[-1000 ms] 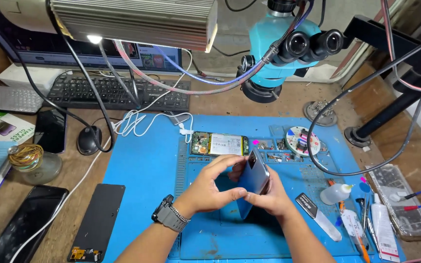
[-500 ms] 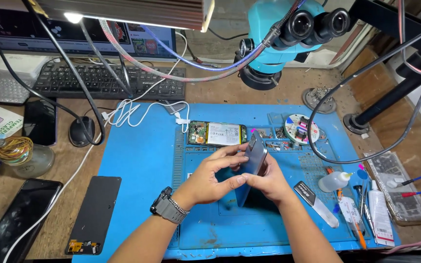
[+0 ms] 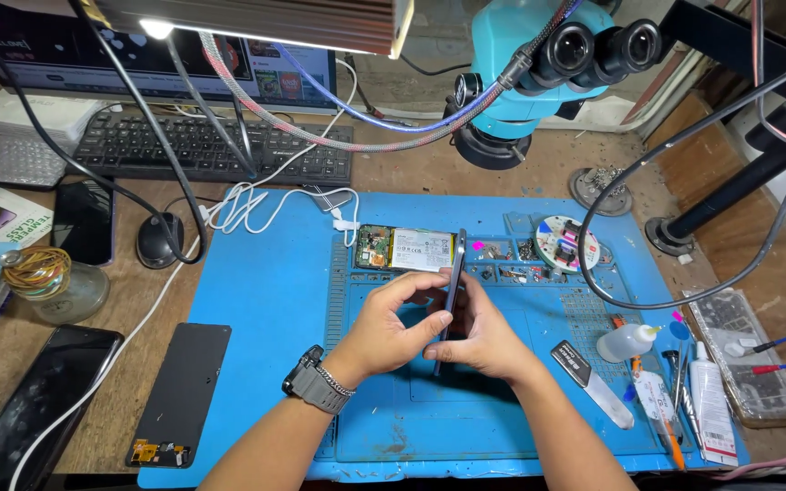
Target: The person is inspecting and reassembling a mobile phone, focusing on the screen and back cover components.
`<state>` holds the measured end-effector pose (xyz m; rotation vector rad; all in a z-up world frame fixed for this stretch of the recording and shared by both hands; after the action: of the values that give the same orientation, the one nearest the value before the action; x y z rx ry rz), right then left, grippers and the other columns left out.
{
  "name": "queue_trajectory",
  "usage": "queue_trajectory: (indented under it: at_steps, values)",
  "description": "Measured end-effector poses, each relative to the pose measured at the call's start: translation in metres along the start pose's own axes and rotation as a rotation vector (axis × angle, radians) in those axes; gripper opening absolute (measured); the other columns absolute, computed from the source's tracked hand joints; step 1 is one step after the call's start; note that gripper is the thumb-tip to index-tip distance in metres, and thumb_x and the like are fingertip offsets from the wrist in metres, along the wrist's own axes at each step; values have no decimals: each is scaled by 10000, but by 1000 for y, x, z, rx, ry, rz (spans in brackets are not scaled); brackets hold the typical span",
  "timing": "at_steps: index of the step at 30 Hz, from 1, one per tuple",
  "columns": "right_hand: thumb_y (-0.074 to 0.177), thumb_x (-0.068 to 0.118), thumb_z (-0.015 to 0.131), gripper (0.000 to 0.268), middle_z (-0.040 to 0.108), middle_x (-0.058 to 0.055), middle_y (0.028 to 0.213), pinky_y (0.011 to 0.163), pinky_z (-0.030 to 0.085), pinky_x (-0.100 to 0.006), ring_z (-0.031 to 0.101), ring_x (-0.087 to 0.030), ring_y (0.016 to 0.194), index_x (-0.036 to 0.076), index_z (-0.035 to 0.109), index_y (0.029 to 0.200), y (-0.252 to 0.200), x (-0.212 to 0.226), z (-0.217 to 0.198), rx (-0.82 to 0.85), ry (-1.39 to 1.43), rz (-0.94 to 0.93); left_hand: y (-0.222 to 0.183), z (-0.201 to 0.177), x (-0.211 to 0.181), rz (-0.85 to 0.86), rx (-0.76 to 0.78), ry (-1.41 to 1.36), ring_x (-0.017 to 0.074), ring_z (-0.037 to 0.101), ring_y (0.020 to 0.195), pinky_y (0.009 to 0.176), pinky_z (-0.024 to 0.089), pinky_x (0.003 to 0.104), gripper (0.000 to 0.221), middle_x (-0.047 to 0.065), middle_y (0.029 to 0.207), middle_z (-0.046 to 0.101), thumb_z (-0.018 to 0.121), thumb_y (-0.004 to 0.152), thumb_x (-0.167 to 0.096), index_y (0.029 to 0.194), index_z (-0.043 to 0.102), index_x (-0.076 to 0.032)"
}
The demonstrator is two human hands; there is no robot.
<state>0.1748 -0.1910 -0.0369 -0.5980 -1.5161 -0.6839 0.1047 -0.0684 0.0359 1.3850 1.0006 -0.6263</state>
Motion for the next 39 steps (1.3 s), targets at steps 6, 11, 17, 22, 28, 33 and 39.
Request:
queue_trajectory:
  at_steps: [6, 11, 17, 22, 28, 33, 39]
  values:
    - [513, 183, 1069, 1067, 682, -174, 1045, 941, 594, -497, 713, -315, 1011, 17, 496, 1398, -9, 31, 1, -145, -248, -90, 2, -4, -6, -35, -31, -98, 231, 770, 945, 847, 618, 369, 344, 137, 987, 806, 816, 837, -96, 1174, 757, -56]
    - [630, 78, 949, 869, 708, -138, 1105, 955, 593, -500, 720, -343, 1033, 70, 520, 1386, -11, 57, -15, -249, -533, -260, 0, -15, -1, -46, -52, -248, 222, 776, 942, 825, 633, 377, 262, 172, 977, 813, 743, 892, -60, 1145, 763, 2]
    - [660, -53, 832, 1011, 569, -236, 1284, 1040, 538, -633, 577, -485, 1236, 48, 370, 1553, -14, 67, -14, -281, -673, -204, -2, -22, 11, -97, -56, -276, 206, 768, 877, 771, 640, 348, 193, 188, 898, 810, 698, 896, -7, 1064, 780, 45]
    - [649, -63, 808, 1034, 531, -188, 1360, 1069, 490, -625, 537, -452, 1303, 126, 399, 1579, -16, 63, -20, -336, -756, -245, -1, -24, 19, -121, -51, -248, 192, 773, 831, 734, 638, 320, 176, 183, 844, 807, 706, 862, 28, 1018, 786, 45]
    - [594, -76, 811, 995, 539, -112, 1317, 1005, 508, -572, 543, -413, 1249, 179, 514, 1508, -16, 57, -29, -382, -799, -319, -3, -18, 33, -211, 14, -301, 172, 757, 820, 714, 633, 300, 188, 182, 835, 791, 727, 817, 48, 998, 779, 49]
    - [621, -18, 851, 874, 552, -60, 1263, 969, 529, -519, 567, -359, 1188, 199, 582, 1423, -18, 65, -28, -445, -829, -348, -5, -15, 38, -240, 32, -304, 158, 745, 823, 711, 634, 309, 183, 169, 836, 780, 753, 805, 42, 987, 768, 51]
    - [614, 6, 871, 815, 566, -56, 1214, 975, 510, -524, 567, -365, 1183, 192, 606, 1362, -21, 65, -31, -495, -828, -375, -3, -14, 28, -290, 53, -293, 133, 716, 779, 664, 620, 280, 184, 166, 824, 770, 762, 803, 37, 986, 769, 49]
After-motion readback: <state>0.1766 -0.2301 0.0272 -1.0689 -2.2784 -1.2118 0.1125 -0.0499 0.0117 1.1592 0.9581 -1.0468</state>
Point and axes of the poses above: each hand's wrist, its own y-axis towards the middle knuckle, its own z-axis out of the palm, x = y × z, the point moved 9 cm from there along y, towards the middle knuckle
